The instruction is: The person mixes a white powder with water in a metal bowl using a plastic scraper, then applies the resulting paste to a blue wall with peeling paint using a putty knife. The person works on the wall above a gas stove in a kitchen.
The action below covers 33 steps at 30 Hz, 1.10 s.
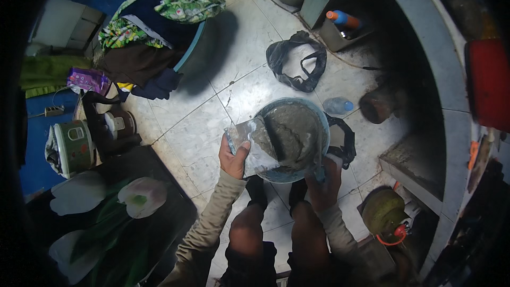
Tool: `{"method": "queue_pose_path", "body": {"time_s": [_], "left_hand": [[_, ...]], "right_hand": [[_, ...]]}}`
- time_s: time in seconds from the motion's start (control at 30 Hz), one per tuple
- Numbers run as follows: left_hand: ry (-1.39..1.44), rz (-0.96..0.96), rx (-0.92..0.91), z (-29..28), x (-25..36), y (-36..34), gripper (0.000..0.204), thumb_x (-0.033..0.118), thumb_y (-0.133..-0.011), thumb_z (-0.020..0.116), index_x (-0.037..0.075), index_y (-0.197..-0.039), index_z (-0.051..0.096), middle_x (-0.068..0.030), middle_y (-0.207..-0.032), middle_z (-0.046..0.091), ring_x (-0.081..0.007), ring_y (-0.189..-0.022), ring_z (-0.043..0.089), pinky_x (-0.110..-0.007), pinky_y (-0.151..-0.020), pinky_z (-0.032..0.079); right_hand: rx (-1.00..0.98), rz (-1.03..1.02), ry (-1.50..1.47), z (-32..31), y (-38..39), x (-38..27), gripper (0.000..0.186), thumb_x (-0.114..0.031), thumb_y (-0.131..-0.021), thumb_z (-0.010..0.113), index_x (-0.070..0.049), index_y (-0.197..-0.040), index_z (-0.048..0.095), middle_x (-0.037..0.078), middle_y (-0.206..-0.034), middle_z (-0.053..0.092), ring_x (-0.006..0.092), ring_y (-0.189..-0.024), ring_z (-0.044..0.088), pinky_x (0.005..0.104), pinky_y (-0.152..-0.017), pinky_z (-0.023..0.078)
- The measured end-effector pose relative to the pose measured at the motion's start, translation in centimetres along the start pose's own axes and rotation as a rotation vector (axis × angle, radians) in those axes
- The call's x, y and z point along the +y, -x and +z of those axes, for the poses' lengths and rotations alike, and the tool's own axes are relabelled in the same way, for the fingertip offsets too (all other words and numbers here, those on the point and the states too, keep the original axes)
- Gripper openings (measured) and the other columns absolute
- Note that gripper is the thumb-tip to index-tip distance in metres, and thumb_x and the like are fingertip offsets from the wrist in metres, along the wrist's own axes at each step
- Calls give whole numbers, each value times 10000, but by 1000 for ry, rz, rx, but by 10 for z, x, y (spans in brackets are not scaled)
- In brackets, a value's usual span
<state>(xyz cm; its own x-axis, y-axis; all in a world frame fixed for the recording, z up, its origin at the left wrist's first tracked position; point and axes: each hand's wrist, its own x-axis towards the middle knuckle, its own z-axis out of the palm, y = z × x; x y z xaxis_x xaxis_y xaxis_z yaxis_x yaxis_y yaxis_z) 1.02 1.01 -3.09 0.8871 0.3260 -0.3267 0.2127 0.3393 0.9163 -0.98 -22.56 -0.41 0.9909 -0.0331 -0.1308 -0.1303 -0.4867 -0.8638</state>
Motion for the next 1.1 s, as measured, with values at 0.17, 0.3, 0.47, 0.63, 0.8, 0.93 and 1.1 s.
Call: {"method": "queue_pose_path", "body": {"time_s": [0.17, 0.3, 0.47, 0.63, 0.8, 0.93, 1.1], "left_hand": [[-3, 15, 11, 26, 84, 22, 400, 43, -835, 590, -21, -1220, 500, -78, -1087, 616, -142, -970, 578, -284, -889, 444], [-9, 39, -10, 40, 150, 39, 408, 31, -821, 578, -28, -1218, 499, -86, -1093, 616, -146, -980, 581, -287, -901, 443], [-60, 35, -47, 63, 230, 63, 416, 54, -823, 597, -29, -1218, 499, -90, -1088, 619, -148, -978, 584, -291, -895, 448], [-105, 62, -76, 91, 302, 103, 402, 71, -834, 623, -21, -1208, 509, -82, -1072, 619, -143, -958, 580, -278, -875, 450], [-100, 65, -150, 120, 360, 135, 393, 75, -834, 617, -18, -1202, 514, -77, -1075, 615, -137, -943, 577, -279, -862, 452], [-87, 65, -253, 148, 402, 163, 370, 23, -837, 617, -17, -1189, 510, -79, -1070, 622, -136, -948, 584, -285, -861, 464], [-82, 49, -390, 170, 425, 189, 364, 27, -839, 621, -16, -1183, 512, -80, -1067, 622, -136, -935, 590, -282, -851, 469]], "right_hand": [[54, 271, -316, -35, 8, -83, 419, -158, -820, 681, -14, -1157, 479, 92, -995, 516, 192, -912, 506, 355, -792, 439], [95, 203, -296, -62, 13, -135, 376, -137, -818, 678, -19, -1117, 483, 64, -944, 518, 153, -839, 500, 321, -745, 446], [153, 265, -267, -104, 28, -217, 336, -112, -811, 669, -18, -1088, 505, 50, -876, 536, 143, -769, 518, 292, -703, 459], [223, 171, -292, -153, 52, -282, 335, -100, -811, 657, -11, -1103, 518, 76, -924, 585, 149, -806, 552, 292, -732, 469], [278, 146, -253, -203, 85, -335, 335, -103, -818, 644, 2, -1110, 518, 97, -950, 597, 157, -831, 564, 312, -755, 473], [392, 143, -267, -235, 118, -366, 337, -91, -815, 633, 8, -1115, 517, 102, -942, 603, 161, -827, 574, 315, -750, 478], [529, 134, -226, -262, 156, -391, 337, -81, -803, 639, 0, -1108, 521, 97, -923, 611, 159, -789, 584, 314, -715, 487]]}}
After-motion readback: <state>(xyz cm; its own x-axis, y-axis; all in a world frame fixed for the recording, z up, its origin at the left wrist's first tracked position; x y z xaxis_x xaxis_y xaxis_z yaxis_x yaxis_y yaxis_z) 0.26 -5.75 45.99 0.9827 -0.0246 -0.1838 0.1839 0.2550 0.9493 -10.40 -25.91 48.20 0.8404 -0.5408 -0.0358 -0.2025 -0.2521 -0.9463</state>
